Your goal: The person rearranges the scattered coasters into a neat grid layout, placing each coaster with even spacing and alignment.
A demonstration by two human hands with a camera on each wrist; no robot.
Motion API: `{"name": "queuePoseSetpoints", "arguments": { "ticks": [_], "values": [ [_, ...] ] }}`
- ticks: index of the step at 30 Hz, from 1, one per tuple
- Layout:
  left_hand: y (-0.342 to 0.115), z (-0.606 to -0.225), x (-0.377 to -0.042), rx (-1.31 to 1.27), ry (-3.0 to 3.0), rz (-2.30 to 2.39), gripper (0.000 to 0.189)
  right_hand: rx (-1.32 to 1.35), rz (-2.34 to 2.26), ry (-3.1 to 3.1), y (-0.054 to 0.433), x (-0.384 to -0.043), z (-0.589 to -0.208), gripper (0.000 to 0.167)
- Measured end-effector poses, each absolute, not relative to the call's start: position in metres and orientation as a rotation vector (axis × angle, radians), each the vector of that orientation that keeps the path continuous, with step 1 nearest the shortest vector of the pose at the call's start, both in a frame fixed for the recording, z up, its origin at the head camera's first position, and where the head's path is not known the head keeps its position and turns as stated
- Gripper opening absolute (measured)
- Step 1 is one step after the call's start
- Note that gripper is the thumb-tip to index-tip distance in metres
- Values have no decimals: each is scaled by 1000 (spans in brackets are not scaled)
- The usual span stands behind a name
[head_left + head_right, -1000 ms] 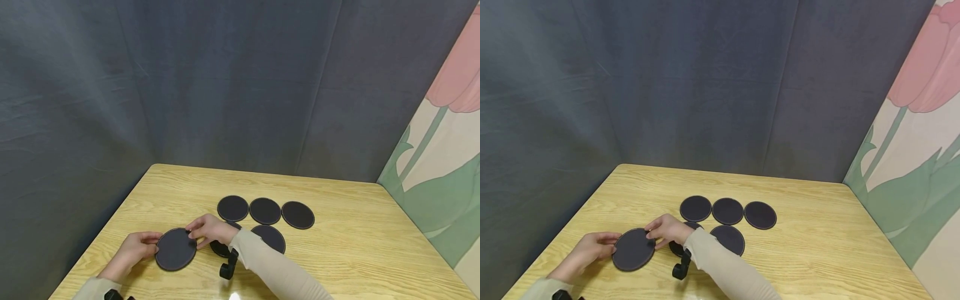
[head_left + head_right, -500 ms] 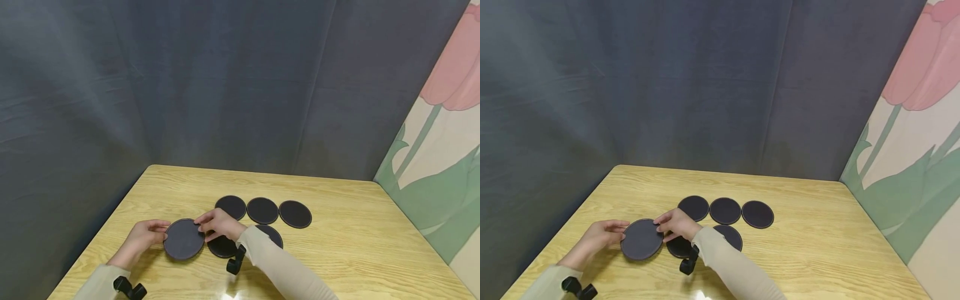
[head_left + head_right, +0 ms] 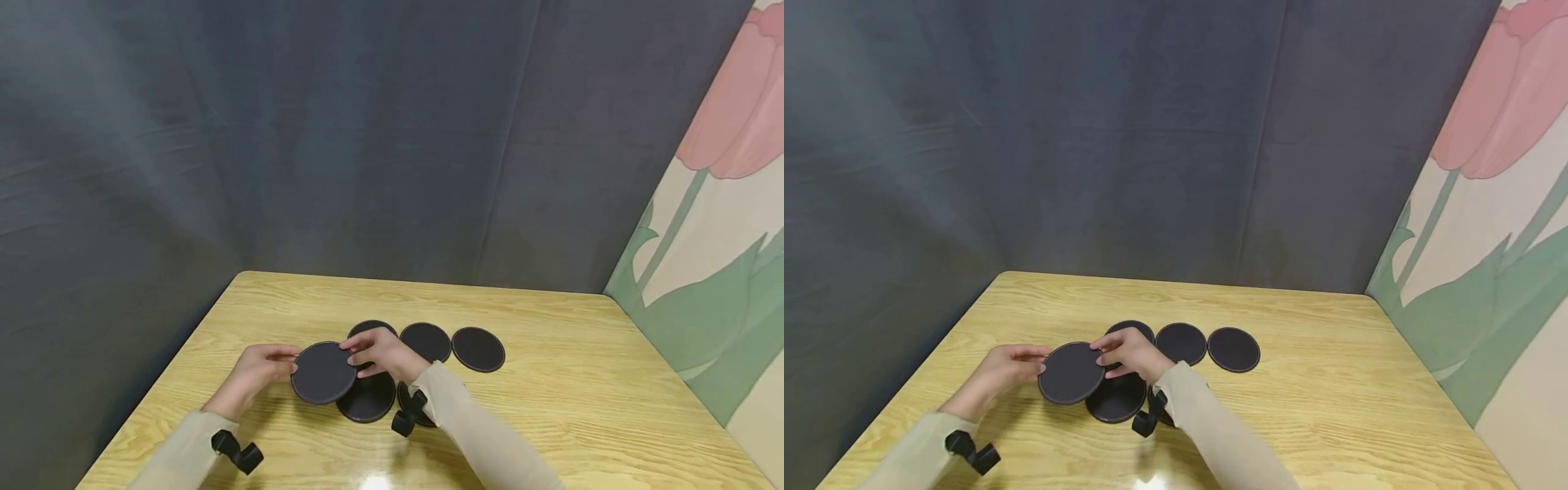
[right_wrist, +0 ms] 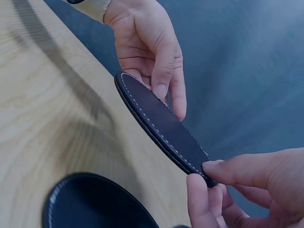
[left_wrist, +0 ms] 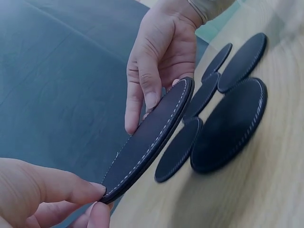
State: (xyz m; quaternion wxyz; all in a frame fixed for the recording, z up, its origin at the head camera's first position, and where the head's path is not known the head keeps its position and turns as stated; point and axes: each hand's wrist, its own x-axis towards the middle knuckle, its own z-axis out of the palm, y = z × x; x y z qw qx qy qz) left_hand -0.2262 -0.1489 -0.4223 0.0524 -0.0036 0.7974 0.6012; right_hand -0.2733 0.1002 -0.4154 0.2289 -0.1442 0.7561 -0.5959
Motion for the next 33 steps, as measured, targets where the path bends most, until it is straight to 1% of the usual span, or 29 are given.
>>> {"name": "queuePoseSetpoints", "arguments": {
  "ticks": [16,33],
  "values": [
    [-97,-400,-250,136,2311,1891,35,-326,-1692,2105,165,-276,-399,36],
    [-36,-403,-265,253,2224,1968,32,-261,-1761,2114,232,-265,-395,43]
  ]
}}
